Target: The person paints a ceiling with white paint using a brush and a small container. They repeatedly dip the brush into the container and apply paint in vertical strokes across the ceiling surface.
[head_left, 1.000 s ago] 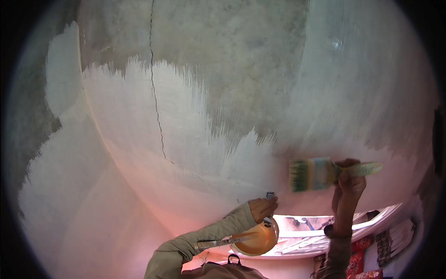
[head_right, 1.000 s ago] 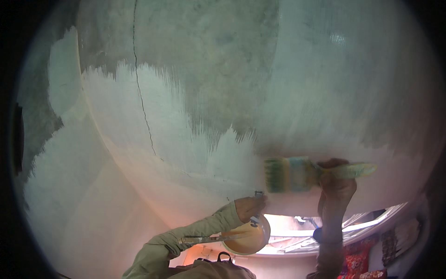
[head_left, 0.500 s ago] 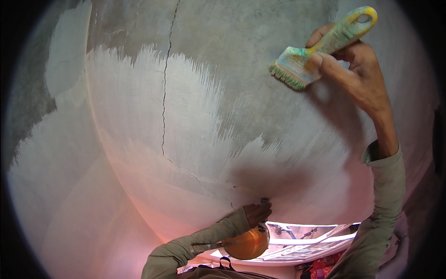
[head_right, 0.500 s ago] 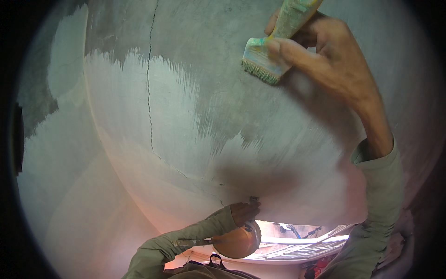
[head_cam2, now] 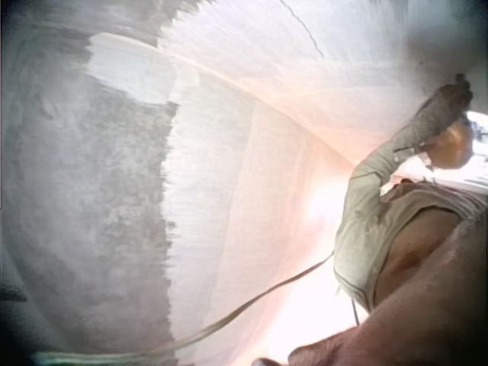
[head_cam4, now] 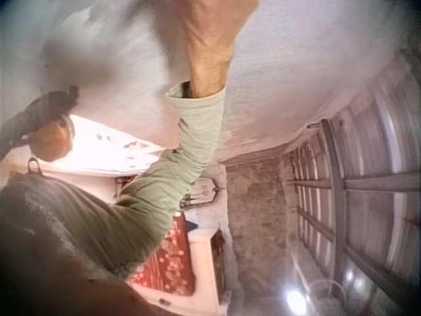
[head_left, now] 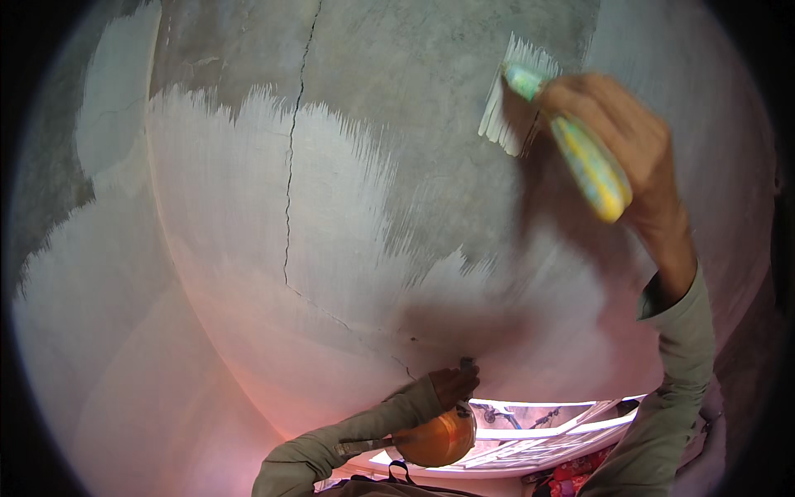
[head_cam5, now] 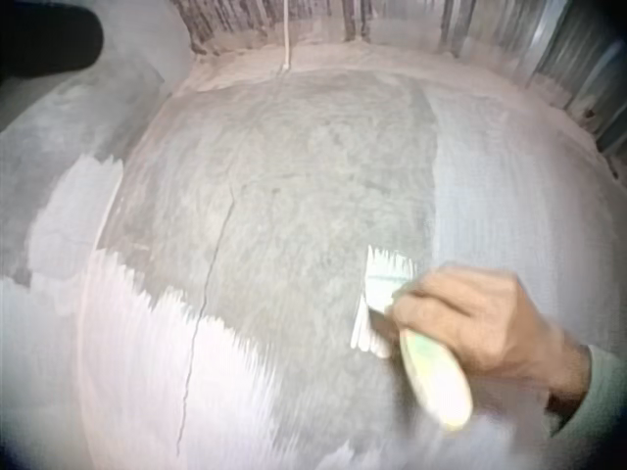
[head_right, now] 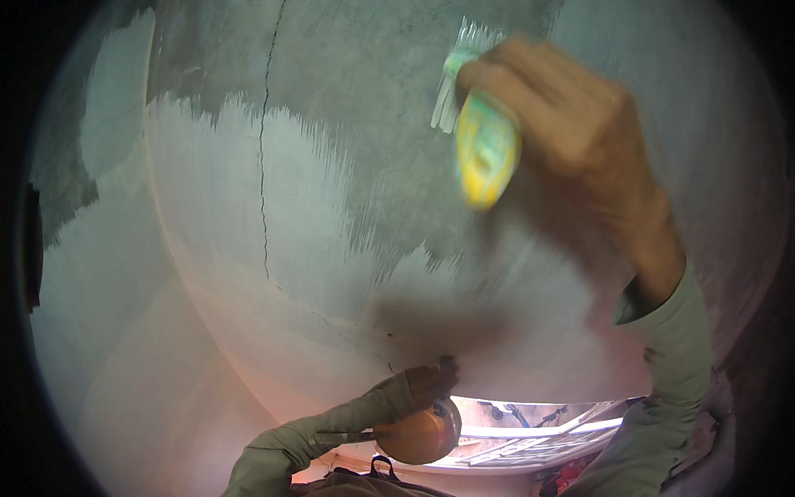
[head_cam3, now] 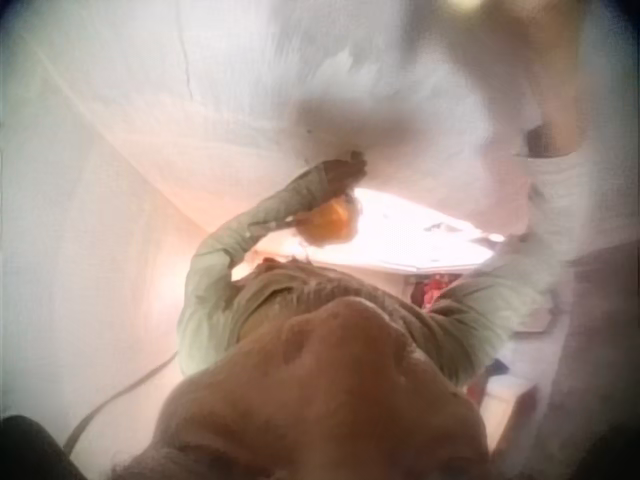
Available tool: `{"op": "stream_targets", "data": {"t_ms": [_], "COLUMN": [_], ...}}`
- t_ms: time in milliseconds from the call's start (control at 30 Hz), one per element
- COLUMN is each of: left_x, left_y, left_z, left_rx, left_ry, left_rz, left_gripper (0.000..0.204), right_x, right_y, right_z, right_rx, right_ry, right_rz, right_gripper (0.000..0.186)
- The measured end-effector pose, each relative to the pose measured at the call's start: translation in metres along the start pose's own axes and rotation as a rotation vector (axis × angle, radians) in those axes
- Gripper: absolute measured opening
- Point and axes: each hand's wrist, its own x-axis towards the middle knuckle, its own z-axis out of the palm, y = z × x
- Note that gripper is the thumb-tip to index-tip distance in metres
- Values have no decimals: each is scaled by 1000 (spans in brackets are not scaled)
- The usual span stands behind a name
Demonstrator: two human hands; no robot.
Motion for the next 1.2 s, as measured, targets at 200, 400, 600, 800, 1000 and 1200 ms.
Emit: {"op": "stream_targets", "data": {"t_ms": [200, 400, 600, 800, 1000, 1200], "left_x": [-1, 5, 6, 7, 9, 0], "left_y": [-1, 5, 0, 6, 10, -10], "left_z": [6, -4, 6, -14, -19, 22], "left_rx": [4, -31, -107, -53, -34, -203], "left_ry": [42, 29, -245, -112, -58, -392], "left_rz": [21, 14, -129, -32, -8, -213], "left_gripper": [42, 43, 48, 48, 48, 48], "right_x": [-61, -68, -16, 34, 8, -16], "right_y": [-88, -95, 9, 114, 111, -14], "right_z": [31, 20, 1, -37, -16, 15], "right_rx": [9, 364, 726, 440, -297, -143], "right_ry": [-96, -167, -31, -38, 33, 13], "right_rz": [-160, 76, 568, 472, 121, -178], "right_gripper": [23, 18, 23, 23, 23, 23]}}
